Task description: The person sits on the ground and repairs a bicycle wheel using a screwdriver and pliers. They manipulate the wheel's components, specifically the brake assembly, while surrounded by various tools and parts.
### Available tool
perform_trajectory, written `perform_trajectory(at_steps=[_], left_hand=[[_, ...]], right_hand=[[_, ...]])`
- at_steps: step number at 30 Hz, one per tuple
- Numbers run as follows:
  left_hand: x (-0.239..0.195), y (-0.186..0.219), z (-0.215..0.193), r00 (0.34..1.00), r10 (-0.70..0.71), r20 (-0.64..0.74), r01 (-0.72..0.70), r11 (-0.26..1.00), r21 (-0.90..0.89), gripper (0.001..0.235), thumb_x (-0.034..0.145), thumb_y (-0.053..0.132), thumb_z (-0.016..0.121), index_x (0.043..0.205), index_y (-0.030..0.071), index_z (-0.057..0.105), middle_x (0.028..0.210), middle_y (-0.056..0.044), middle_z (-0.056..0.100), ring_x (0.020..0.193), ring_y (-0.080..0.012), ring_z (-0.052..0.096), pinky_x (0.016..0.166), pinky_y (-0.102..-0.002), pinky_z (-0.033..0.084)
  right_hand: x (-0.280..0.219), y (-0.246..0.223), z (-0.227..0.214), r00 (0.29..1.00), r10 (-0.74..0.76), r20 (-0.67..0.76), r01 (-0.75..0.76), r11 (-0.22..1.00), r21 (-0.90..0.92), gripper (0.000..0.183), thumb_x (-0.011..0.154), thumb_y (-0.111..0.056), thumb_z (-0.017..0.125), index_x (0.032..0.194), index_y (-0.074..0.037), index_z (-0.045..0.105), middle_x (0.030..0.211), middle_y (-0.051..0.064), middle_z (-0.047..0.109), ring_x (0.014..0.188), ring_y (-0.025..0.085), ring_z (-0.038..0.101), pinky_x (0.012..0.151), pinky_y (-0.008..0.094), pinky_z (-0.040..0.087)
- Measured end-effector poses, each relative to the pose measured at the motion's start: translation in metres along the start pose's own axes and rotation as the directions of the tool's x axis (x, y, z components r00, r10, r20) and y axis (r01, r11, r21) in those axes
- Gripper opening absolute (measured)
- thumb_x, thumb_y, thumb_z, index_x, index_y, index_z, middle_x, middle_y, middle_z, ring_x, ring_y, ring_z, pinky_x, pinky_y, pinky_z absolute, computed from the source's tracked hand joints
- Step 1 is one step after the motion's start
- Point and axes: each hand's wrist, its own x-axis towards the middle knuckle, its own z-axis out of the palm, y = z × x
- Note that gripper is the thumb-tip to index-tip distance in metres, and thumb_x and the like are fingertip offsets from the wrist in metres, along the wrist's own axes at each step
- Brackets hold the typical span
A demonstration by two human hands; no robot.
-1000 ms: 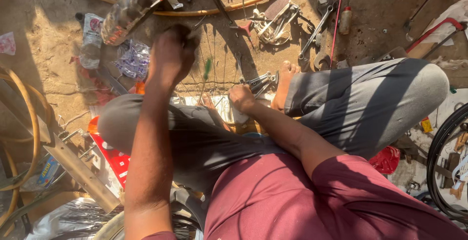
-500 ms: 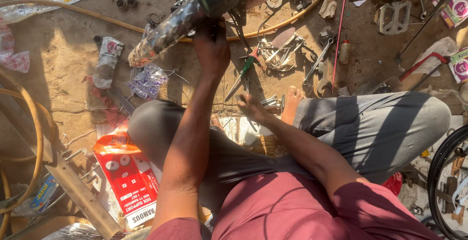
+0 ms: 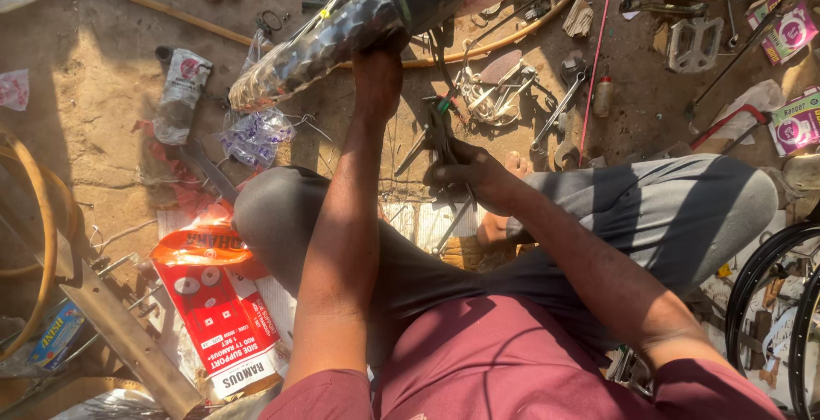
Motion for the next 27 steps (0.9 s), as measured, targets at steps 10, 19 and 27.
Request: perform_trajectory(at_steps=[10, 19, 27], left_hand=[[-0.008, -0.011, 0.006, 0.955, 0.252, -0.158, -0.253, 0.967, 0.01, 0.041, 0.095, 0.0, 0.057, 0.131, 0.013, 0.073, 0.138, -0.015, 0.063, 0.122, -0.0366, 0.065, 0.104, -0.038, 0.052], [-0.009, 0.0, 0.004, 0.971, 0.217, -0.102, -0.223, 0.973, -0.053, 0.038, 0.096, 0.001, 0.056, 0.13, 0.009, 0.07, 0.128, -0.014, 0.072, 0.115, -0.0284, 0.07, 0.098, -0.038, 0.056], [-0.004, -0.016, 0.026, 0.992, 0.058, 0.116, -0.074, 0.987, 0.14, 0.031, 0.102, 0.008, 0.056, 0.129, 0.011, 0.071, 0.114, -0.016, 0.074, 0.101, -0.028, 0.074, 0.089, -0.037, 0.059]], right_hand=[[-0.017, -0.093, -0.017, 0.989, -0.098, -0.112, 0.046, 0.916, -0.4, 0.047, 0.097, -0.029, 0.057, 0.14, -0.011, 0.06, 0.1, 0.012, 0.072, 0.076, 0.022, 0.057, 0.061, 0.037, 0.046], [-0.014, -0.162, -0.011, 0.998, -0.016, -0.068, -0.008, 0.939, -0.345, 0.048, 0.098, -0.033, 0.057, 0.137, -0.005, 0.058, 0.116, 0.009, 0.068, 0.103, 0.023, 0.067, 0.08, 0.042, 0.062], [-0.033, -0.204, 0.013, 0.984, 0.042, -0.174, -0.135, 0.81, -0.57, 0.041, 0.099, -0.035, 0.057, 0.124, -0.004, 0.064, 0.098, 0.009, 0.074, 0.086, 0.022, 0.068, 0.076, 0.037, 0.052]])
